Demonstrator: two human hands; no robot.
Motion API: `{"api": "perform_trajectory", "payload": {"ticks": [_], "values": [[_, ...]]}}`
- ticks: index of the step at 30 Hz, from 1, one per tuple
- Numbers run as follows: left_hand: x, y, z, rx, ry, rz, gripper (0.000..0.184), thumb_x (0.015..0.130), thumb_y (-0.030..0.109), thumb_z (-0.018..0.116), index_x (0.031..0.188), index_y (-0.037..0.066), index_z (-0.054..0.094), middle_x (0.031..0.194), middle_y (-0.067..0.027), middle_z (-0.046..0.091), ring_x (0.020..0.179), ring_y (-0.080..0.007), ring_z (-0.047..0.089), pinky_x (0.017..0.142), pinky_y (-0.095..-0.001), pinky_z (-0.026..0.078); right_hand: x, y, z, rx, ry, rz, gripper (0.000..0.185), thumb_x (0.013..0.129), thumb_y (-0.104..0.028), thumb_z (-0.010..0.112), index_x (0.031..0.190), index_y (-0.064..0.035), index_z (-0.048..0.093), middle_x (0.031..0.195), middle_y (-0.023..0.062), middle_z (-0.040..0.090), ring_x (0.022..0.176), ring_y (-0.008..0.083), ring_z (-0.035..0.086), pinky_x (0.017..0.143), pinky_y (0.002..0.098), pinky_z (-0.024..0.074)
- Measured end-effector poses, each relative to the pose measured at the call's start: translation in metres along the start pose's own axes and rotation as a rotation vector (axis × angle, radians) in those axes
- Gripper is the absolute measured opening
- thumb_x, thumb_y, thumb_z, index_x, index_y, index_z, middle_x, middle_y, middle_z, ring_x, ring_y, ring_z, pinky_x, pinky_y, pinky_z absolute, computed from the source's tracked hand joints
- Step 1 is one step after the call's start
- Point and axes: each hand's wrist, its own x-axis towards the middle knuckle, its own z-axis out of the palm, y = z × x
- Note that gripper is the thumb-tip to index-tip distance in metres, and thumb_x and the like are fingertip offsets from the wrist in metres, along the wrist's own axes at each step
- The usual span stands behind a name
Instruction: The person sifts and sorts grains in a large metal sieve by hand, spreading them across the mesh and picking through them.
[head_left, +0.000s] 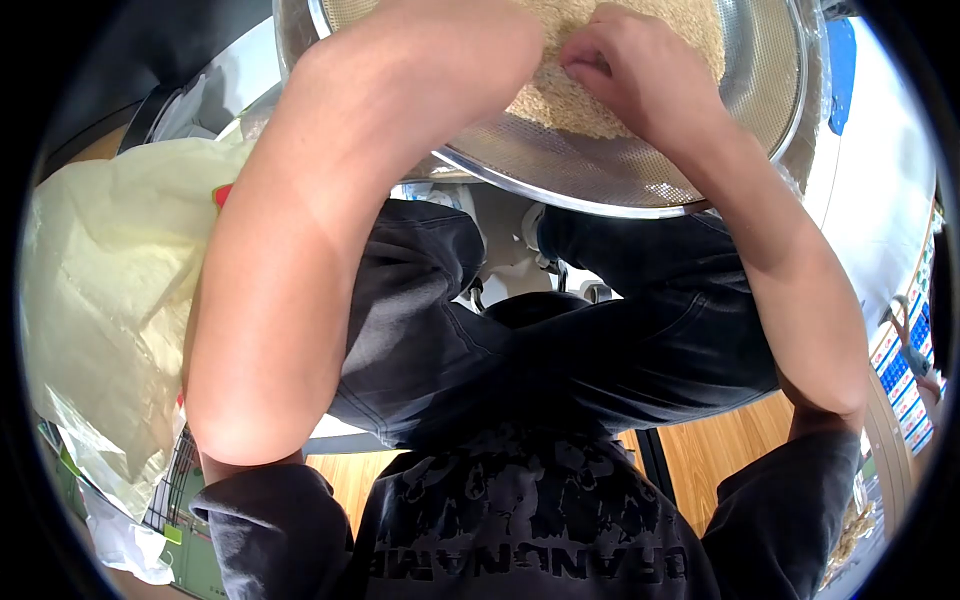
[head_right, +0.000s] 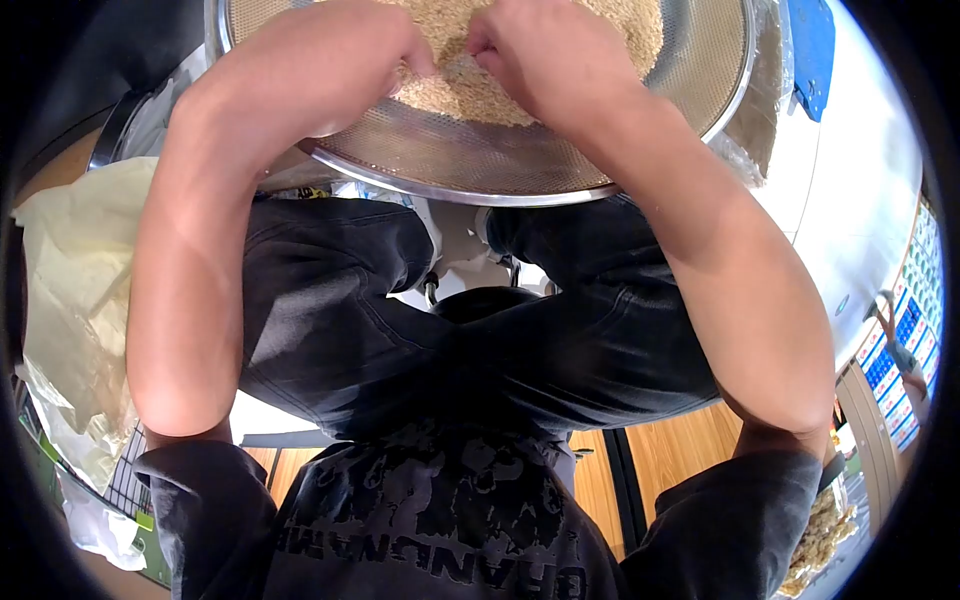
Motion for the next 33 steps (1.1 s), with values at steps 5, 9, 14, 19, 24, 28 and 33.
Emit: {"api": "perform_trajectory", "payload": {"ticks": [5, 9, 14, 19, 24, 28, 33], "values": [[0.015, -0.019, 0.007, 0.091, -0.053, 0.042, 0.022, 0.088, 0.006, 0.055, 0.091, -0.005, 0.073, 0.096, -0.0274, 0.073, 0.097, -0.0437, 0.072, 0.083, -0.0511, 0.055, 0.002, -0.001, 0.001, -0.044, -0.008, 0.009, 0.012, 0.091, -0.018, 0.070, 0.094, -0.0104, 0.079, 0.098, 0.0146, 0.069, 0.091, 0.0378, 0.071, 0.080, 0.0487, 0.0580], [0.004, -0.015, 0.002, 0.099, 0.029, 0.128, 0.020, 0.088, 0.005, 0.054, 0.089, -0.006, 0.071, 0.094, -0.0278, 0.073, 0.095, -0.0443, 0.072, 0.080, -0.0518, 0.055, 0.001, 0.000, 0.002, -0.043, 0.020, -0.013, 0.011, 0.090, -0.018, 0.071, 0.093, -0.0116, 0.079, 0.096, 0.0140, 0.068, 0.091, 0.0372, 0.071, 0.079, 0.0481, 0.0581], [0.009, -0.021, 0.008, -0.030, 0.065, 0.066, 0.026, 0.092, 0.011, 0.050, 0.092, -0.005, 0.071, 0.097, -0.0288, 0.072, 0.097, -0.0446, 0.070, 0.082, -0.0512, 0.054, 0.001, -0.003, 0.001, -0.024, 0.027, -0.027, 0.012, 0.089, -0.016, 0.071, 0.094, -0.0135, 0.081, 0.096, 0.0132, 0.068, 0.090, 0.0369, 0.071, 0.079, 0.0478, 0.0580], [-0.013, -0.004, 0.000, -0.207, 0.205, 0.087, 0.035, 0.097, 0.016, 0.045, 0.099, -0.004, 0.073, 0.103, -0.0299, 0.072, 0.102, -0.0454, 0.069, 0.086, -0.0511, 0.053, 0.005, -0.002, 0.004, -0.075, 0.029, -0.005, 0.012, 0.087, -0.015, 0.070, 0.091, -0.0120, 0.081, 0.098, 0.0127, 0.069, 0.092, 0.0372, 0.070, 0.081, 0.0485, 0.0575], [-0.007, -0.014, 0.000, -0.205, 0.168, 0.100, 0.035, 0.096, 0.015, 0.045, 0.101, -0.004, 0.074, 0.106, -0.0302, 0.072, 0.104, -0.0449, 0.070, 0.088, -0.0521, 0.052, 0.006, -0.003, 0.013, -0.144, 0.068, 0.015, 0.012, 0.091, -0.014, 0.069, 0.096, -0.0072, 0.077, 0.099, 0.0132, 0.068, 0.093, 0.0367, 0.069, 0.082, 0.0473, 0.0561], [0.007, -0.025, 0.012, -0.086, 0.128, 0.066, 0.035, 0.096, 0.014, 0.046, 0.101, -0.005, 0.074, 0.106, -0.0299, 0.072, 0.103, -0.0450, 0.070, 0.088, -0.0521, 0.053, 0.006, 0.003, 0.023, -0.145, 0.117, -0.017, 0.017, 0.098, -0.017, 0.064, 0.105, -0.0045, 0.073, 0.102, 0.0111, 0.064, 0.093, 0.0355, 0.068, 0.083, 0.0459, 0.0550], [0.008, -0.025, 0.008, -0.078, 0.139, 0.073, 0.034, 0.096, 0.012, 0.047, 0.102, -0.004, 0.076, 0.104, -0.0294, 0.073, 0.099, -0.0441, 0.071, 0.087, -0.0513, 0.055, 0.007, 0.019, 0.012, -0.032, 0.082, -0.102, 0.014, 0.094, -0.013, 0.067, 0.104, -0.0040, 0.073, 0.097, 0.0129, 0.065, 0.091, 0.0358, 0.068, 0.083, 0.0456, 0.0549]]}}
